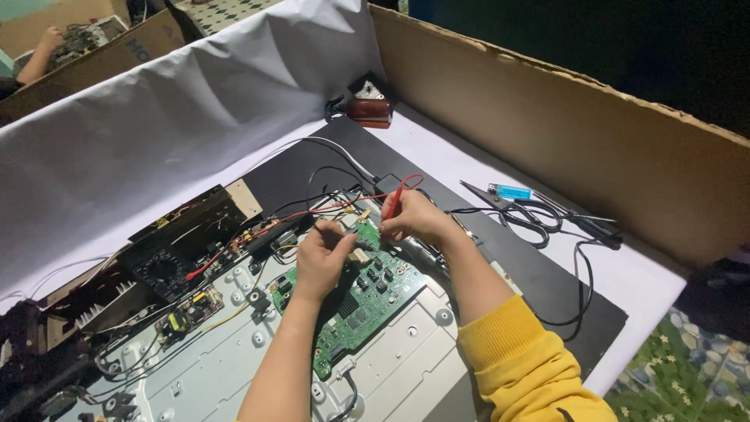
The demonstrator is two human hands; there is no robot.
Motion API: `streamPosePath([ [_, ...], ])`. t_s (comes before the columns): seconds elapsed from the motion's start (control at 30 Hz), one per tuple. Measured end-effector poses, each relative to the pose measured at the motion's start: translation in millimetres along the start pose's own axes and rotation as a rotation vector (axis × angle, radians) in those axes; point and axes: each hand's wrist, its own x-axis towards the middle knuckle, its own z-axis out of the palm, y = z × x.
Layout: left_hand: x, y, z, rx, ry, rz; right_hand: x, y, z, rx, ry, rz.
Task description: Testing various components on a television circuit board using a digital multimeter
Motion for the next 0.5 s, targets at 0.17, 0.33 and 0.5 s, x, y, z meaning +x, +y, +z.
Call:
streamPosePath([
  [0.17,-1.1,-5.7,-1.5,0.078,0.004,0.037,-3.9,-4.7,2.9,-0.019,-0.014,0.011],
  [0.33,-0.8,-9.5,-2.2,0.074,0.025,0.047,-1.8,-0.9,3.4,-0.032,0.004,0.011],
  [0.5,-2.4,-7.8,-0.5,0.066,0.012,0.05,0.7,1.6,2.3,-0.028,-0.005,0.026],
])
